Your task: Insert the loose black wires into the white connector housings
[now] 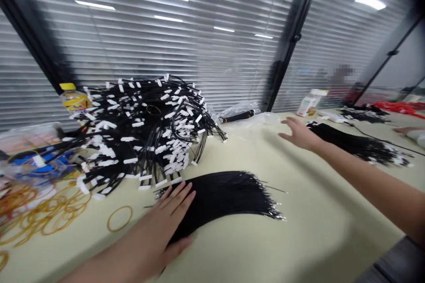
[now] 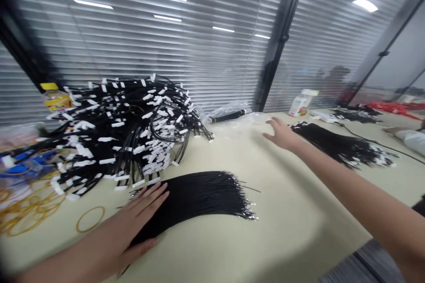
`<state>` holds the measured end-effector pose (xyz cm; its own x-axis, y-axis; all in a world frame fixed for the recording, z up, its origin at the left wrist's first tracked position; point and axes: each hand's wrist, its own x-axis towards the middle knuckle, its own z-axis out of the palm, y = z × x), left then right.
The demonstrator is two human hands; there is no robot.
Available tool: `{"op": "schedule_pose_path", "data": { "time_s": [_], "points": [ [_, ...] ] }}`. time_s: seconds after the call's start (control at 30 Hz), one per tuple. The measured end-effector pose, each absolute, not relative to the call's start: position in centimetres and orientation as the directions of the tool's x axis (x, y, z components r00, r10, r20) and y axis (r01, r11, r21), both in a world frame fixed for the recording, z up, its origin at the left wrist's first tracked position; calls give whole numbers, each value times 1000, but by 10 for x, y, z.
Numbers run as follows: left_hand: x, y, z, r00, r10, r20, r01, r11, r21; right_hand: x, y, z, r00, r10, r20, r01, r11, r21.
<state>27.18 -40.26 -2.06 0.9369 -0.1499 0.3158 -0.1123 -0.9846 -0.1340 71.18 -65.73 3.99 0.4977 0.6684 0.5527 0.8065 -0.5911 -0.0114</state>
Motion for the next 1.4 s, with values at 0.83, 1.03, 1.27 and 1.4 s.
{"op": "schedule_pose_path", "data": {
  "time_s": [0.83,1.03,1.27,1.4],
  "points": [
    [266,-412,-18,875,100,474,-49,-955,293,433,-358,102,-653,756,55,706,581,404],
    [267,-412,-19,879,269,395,12,-838,545,461,-316,134,-452,859,242,863,353,360],
    [280,-392,-38,780,506,368,24,-612,790,526,-243,193,-25,933,359,972,-62,228],
    [290,-388,-52,722,494,484,-42,-668,743,522,-200,197,-13,969,246,979,-37,198]
  ]
}}
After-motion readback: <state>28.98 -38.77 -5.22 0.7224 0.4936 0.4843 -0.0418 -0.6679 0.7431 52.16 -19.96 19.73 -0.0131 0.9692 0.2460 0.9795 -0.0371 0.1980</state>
